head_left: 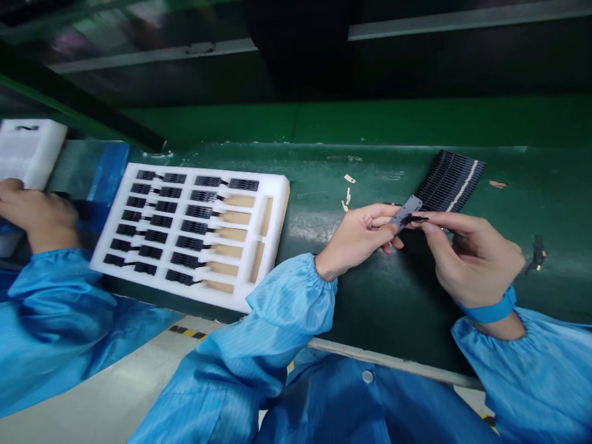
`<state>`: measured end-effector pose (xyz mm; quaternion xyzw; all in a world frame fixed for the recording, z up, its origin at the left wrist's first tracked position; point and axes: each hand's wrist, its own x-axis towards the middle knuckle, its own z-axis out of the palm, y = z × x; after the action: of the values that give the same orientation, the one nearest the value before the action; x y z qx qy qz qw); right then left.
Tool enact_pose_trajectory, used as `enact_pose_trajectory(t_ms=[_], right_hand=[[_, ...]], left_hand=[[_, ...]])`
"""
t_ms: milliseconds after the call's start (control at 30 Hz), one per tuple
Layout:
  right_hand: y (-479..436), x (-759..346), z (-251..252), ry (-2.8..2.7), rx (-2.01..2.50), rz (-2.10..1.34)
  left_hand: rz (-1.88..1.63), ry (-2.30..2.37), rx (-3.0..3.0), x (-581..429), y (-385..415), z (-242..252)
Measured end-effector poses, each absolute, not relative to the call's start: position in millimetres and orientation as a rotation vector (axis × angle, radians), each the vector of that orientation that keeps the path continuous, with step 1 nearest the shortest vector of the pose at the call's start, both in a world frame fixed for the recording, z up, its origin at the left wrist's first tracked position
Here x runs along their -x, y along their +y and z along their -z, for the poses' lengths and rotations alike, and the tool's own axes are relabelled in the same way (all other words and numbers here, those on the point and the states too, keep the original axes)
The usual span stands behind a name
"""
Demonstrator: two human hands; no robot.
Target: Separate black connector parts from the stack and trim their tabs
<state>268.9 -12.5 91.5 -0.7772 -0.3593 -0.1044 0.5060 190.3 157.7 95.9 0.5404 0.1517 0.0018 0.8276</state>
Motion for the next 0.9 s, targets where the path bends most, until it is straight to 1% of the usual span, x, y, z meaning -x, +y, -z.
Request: enact_pose_trajectory(t_ms=[600, 900], right_hand=[[-11.0, -268.6, -94.4, -0.929, 1.922, 0.341], [-8.2, -269.6, -95.4, -0.969, 1.867, 0.377]], left_hand=[[0.019, 0.335, -1.162, -190.8, 156.0, -97.5], [-0.012, 0.318, -1.183, -190.5, 155.3, -97.0]])
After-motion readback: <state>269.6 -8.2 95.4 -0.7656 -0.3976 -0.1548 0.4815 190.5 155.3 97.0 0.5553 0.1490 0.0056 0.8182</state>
